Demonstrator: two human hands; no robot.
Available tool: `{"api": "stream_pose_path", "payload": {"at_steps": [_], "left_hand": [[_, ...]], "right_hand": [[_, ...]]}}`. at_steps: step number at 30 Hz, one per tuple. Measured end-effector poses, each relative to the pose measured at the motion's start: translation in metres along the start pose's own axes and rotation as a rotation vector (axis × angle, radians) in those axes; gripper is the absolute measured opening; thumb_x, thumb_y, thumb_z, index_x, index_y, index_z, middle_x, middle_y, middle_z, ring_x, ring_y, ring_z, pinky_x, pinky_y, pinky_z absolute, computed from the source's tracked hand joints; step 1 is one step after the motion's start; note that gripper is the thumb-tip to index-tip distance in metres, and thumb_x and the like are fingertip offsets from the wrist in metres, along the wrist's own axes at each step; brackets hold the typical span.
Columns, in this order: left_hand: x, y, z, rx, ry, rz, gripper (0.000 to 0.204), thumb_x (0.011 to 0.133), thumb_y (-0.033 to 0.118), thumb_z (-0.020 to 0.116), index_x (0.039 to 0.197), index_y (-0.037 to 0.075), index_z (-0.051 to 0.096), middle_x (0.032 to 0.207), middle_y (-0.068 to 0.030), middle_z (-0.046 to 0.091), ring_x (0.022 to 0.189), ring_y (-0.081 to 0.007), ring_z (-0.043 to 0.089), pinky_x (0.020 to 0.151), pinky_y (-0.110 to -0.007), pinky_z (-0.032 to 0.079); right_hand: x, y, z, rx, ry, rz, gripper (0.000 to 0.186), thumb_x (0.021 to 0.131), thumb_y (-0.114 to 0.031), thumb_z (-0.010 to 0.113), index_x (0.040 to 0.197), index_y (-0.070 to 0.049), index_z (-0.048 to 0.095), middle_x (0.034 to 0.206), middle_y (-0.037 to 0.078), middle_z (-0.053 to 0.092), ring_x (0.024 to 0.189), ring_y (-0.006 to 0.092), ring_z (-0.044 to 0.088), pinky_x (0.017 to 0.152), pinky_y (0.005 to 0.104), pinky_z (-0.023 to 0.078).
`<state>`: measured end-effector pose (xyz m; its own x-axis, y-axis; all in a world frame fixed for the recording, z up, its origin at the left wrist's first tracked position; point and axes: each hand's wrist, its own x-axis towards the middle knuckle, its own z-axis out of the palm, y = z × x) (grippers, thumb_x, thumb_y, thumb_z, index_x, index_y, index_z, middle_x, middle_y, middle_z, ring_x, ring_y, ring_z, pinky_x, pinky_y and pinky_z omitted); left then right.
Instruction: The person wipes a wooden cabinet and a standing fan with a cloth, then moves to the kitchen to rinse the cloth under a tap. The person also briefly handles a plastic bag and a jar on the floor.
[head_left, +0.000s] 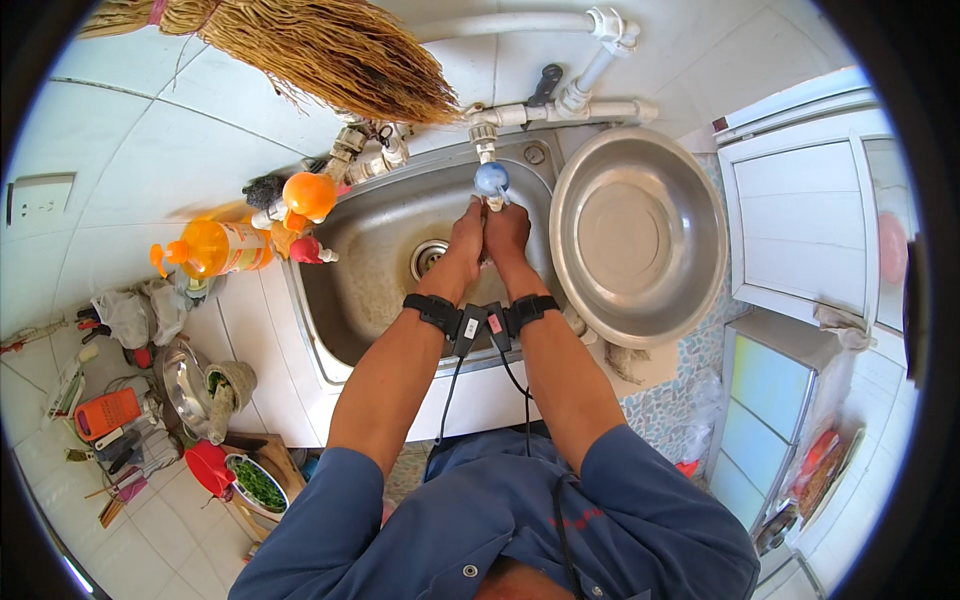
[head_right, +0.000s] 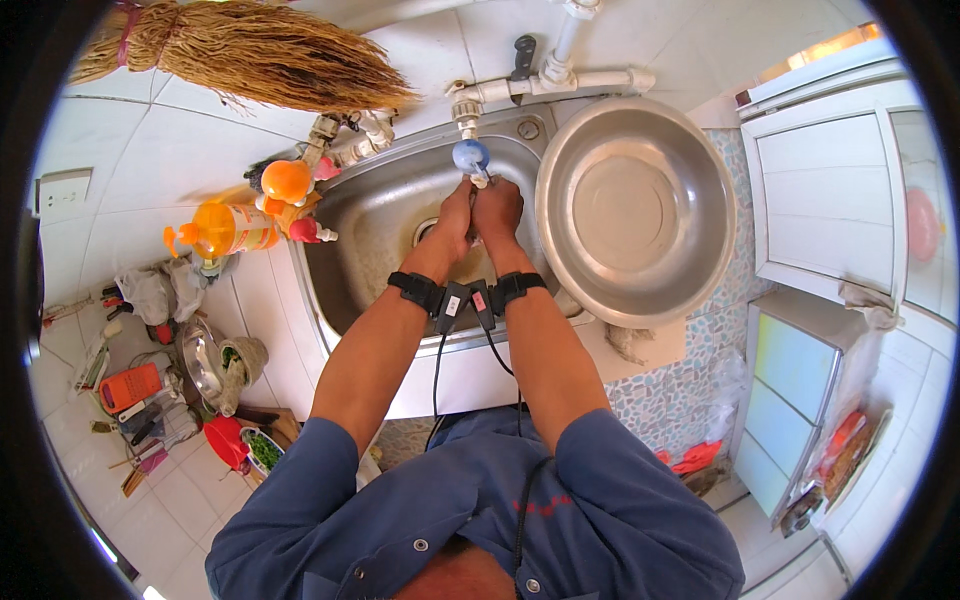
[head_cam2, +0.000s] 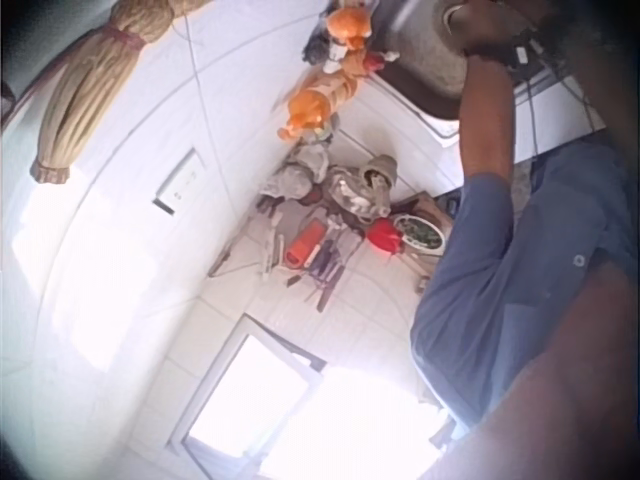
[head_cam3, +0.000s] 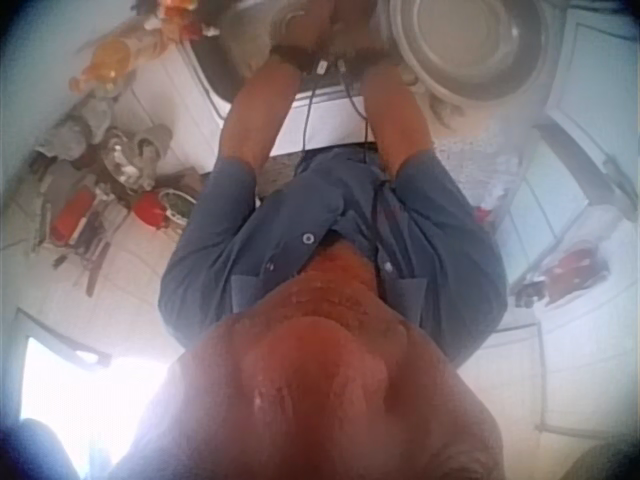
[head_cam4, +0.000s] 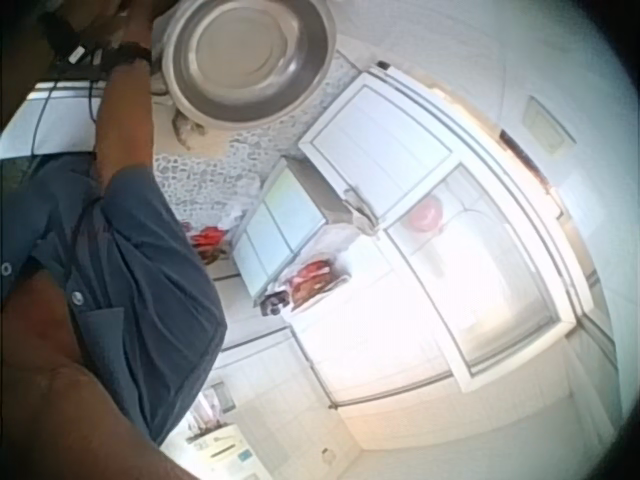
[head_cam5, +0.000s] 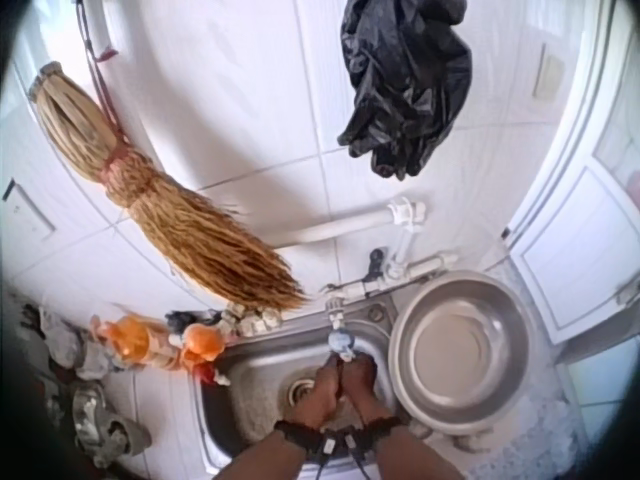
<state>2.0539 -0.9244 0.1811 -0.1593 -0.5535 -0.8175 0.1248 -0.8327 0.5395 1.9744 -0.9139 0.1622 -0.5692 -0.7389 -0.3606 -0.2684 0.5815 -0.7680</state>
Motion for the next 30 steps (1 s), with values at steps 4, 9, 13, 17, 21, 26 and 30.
{"api": "stream_pose_path", "payload": {"at_steps": [4,9,13,17,21,26,30], "left_hand": [[-0.001,-0.001,-0.003,0.276,0.015,0.169,0.063,0.107,0.056,0.041,0.107,0.0,0.069,0.089,-0.0123,0.069,0.07,-0.0241,0.064,0.061,-0.038,0.052],[0.016,0.002,-0.005,0.454,0.117,0.202,0.071,0.107,0.059,0.038,0.103,-0.004,0.071,0.086,-0.0151,0.07,0.072,-0.0286,0.067,0.059,-0.041,0.051],[0.018,0.003,-0.002,0.388,0.168,0.084,0.071,0.106,0.063,0.034,0.11,0.003,0.071,0.086,-0.0133,0.072,0.07,-0.0317,0.068,0.057,-0.043,0.052],[0.015,0.012,-0.009,0.195,-0.09,-0.107,0.075,0.104,0.071,0.026,0.116,0.011,0.069,0.086,-0.0099,0.071,0.067,-0.0298,0.066,0.055,-0.04,0.052],[0.006,0.011,-0.009,0.192,-0.09,-0.16,0.082,0.099,0.081,0.025,0.116,0.013,0.068,0.087,-0.0116,0.069,0.065,-0.0264,0.064,0.053,-0.035,0.049],[0.0,0.004,-0.009,0.405,0.039,-0.065,0.086,0.096,0.082,0.034,0.12,0.005,0.063,0.094,-0.0185,0.068,0.066,-0.026,0.065,0.053,-0.039,0.051],[0.016,-0.007,-0.01,0.508,0.072,0.258,0.075,0.102,0.07,0.039,0.113,0.0,0.062,0.089,-0.019,0.065,0.064,-0.0263,0.063,0.051,-0.041,0.051]], "right_hand": [[0.003,-0.003,0.001,0.126,0.037,0.165,0.04,0.099,-0.037,0.059,0.093,-0.001,0.076,0.089,0.026,0.073,0.086,0.0454,0.069,0.081,0.051,0.052],[-0.008,0.001,-0.008,0.206,0.0,0.035,0.04,0.099,-0.037,0.061,0.106,0.0,0.075,0.111,0.024,0.072,0.101,0.0399,0.069,0.092,0.0452,0.051],[-0.011,0.006,-0.014,0.605,-0.19,0.04,0.034,0.096,-0.029,0.068,0.112,0.0,0.075,0.124,0.015,0.07,0.104,0.0245,0.068,0.092,0.0347,0.052],[-0.011,0.012,-0.007,0.898,-0.368,0.034,0.029,0.095,-0.027,0.074,0.113,-0.005,0.073,0.101,0.002,0.07,0.087,0.0139,0.066,0.074,0.032,0.051],[-0.003,0.015,0.007,0.707,-0.197,0.167,0.026,0.093,-0.019,0.071,0.109,0.001,0.076,0.095,0.009,0.075,0.086,0.0155,0.067,0.08,0.0301,0.051],[0.016,0.016,0.016,0.314,0.055,0.101,0.028,0.094,-0.026,0.071,0.097,0.001,0.077,0.086,0.016,0.076,0.076,0.0279,0.07,0.074,0.0398,0.052],[0.021,0.012,0.013,0.213,0.018,0.218,0.034,0.101,-0.031,0.062,0.098,0.0,0.077,0.089,0.019,0.074,0.085,0.0302,0.069,0.081,0.0415,0.05]]}}
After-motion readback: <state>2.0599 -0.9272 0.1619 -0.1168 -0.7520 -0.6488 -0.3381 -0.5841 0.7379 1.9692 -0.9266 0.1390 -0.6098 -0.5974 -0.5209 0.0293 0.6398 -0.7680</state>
